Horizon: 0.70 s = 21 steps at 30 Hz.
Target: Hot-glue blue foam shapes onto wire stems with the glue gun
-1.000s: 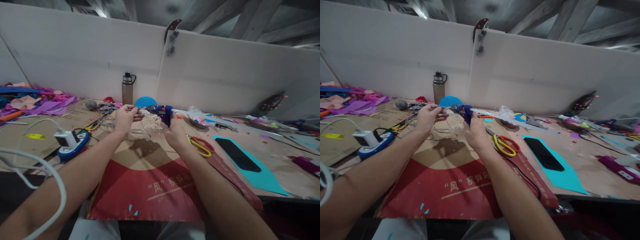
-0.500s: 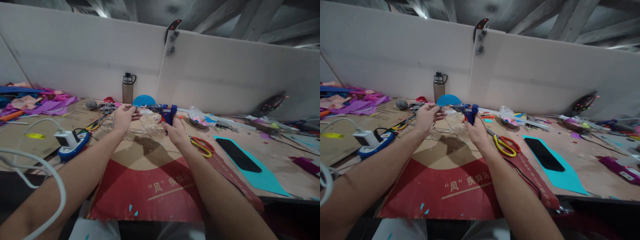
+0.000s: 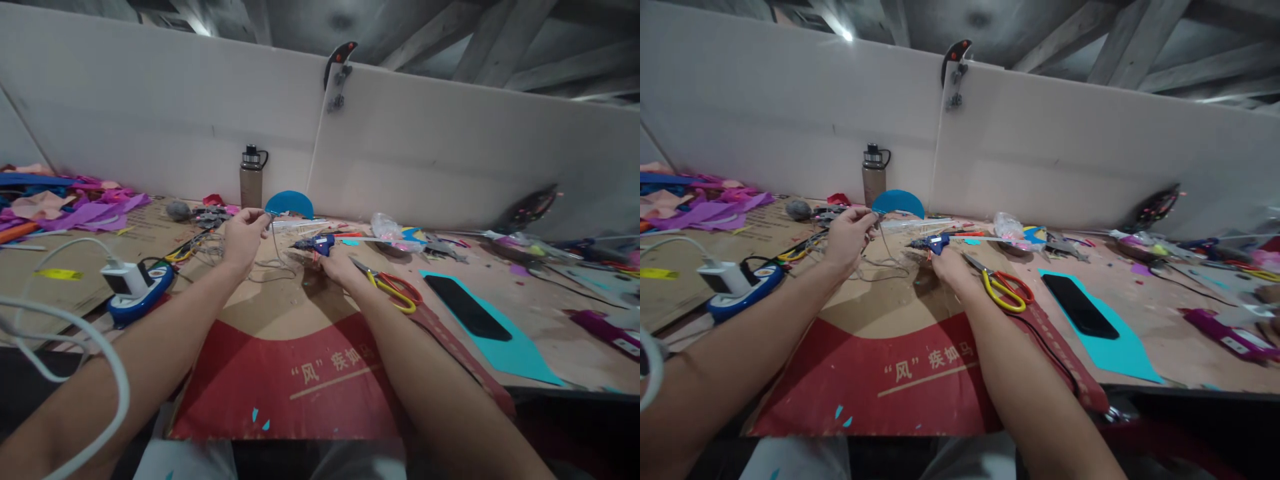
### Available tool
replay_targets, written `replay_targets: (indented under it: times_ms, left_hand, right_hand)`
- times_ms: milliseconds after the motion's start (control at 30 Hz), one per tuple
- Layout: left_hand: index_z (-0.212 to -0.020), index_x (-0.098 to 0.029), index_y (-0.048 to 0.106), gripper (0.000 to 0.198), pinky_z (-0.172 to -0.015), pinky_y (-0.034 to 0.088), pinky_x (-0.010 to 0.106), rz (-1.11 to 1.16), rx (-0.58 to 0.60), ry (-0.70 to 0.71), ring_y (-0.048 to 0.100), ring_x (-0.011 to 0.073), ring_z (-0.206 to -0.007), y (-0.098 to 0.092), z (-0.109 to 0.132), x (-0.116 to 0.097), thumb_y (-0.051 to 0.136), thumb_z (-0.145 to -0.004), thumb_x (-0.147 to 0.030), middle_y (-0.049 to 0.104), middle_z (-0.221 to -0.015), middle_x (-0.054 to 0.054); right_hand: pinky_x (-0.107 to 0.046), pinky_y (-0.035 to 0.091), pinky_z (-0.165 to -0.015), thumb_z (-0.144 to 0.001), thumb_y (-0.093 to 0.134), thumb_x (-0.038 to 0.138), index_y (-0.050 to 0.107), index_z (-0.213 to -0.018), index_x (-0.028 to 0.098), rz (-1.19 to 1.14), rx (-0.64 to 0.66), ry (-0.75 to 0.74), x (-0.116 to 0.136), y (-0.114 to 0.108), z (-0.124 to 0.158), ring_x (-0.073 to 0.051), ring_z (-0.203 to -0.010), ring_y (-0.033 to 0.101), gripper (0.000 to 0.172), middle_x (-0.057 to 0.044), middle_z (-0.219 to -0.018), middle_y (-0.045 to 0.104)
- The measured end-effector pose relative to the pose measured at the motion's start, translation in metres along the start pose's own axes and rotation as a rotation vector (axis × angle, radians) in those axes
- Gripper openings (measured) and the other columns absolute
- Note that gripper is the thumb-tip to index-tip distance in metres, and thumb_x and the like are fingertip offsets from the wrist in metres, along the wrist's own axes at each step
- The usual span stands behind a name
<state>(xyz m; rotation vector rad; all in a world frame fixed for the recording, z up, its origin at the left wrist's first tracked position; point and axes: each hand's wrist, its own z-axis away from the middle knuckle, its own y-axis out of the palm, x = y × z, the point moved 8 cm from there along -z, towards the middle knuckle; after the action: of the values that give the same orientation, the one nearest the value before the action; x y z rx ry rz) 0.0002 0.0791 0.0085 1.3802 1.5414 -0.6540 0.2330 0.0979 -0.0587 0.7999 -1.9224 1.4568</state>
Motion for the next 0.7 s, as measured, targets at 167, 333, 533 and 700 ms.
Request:
replay_targets:
  times_ms: [167,333,533,700]
  left_hand:
    - [-0.071,-0.018,0.064,0.007,-0.053,0.039,0.020,-0.145,0.023,0.120,0.050,0.0096,-0.058,0.005,0.007,-0.009,0.066,-0.071,-0.025,0.060,-0.066,-0.001]
    - [-0.071,-0.020,0.067,0.003,-0.069,0.042,0.023,-0.357,0.023,0.379,0.052,0.0130,-0.072,0.009,0.019,-0.037,0.066,-0.068,-0.018,0.061,-0.080,0.001]
    - [-0.073,-0.020,0.067,0.006,-0.070,0.045,0.024,-0.390,0.088,0.396,0.057,0.0139,-0.078,0.017,0.025,-0.042,0.062,-0.071,-0.018,0.064,-0.085,0.002]
    - [-0.074,-0.017,0.063,0.008,-0.052,0.046,0.022,-0.116,0.165,0.135,0.054,0.0098,-0.055,0.024,0.022,-0.016,0.063,-0.072,-0.024,0.061,-0.068,0.000]
  right_hand:
    - [-0.041,0.043,-0.080,-0.072,0.060,0.038,0.040,-0.055,0.023,0.168,-0.179,-0.150,0.028,-0.019,0.013,-0.026,-0.082,0.058,0.030,-0.011,-0.068,0.057]
    - [-0.034,0.046,-0.084,-0.076,0.055,0.035,0.046,-0.088,0.021,-0.417,-0.075,-0.314,0.081,-0.001,0.031,-0.016,-0.088,0.057,0.020,-0.006,-0.094,0.059]
    - [-0.024,0.046,-0.057,-0.070,0.064,0.035,0.041,-0.090,0.024,-0.993,0.217,-0.140,0.102,0.030,0.041,-0.007,-0.056,0.048,0.032,0.005,-0.078,0.054]
    - [-0.018,0.033,-0.046,-0.070,0.063,0.035,0.053,-0.077,0.020,-0.923,0.083,-0.129,0.092,0.017,0.043,-0.006,-0.056,0.042,0.020,0.005,-0.073,0.051]
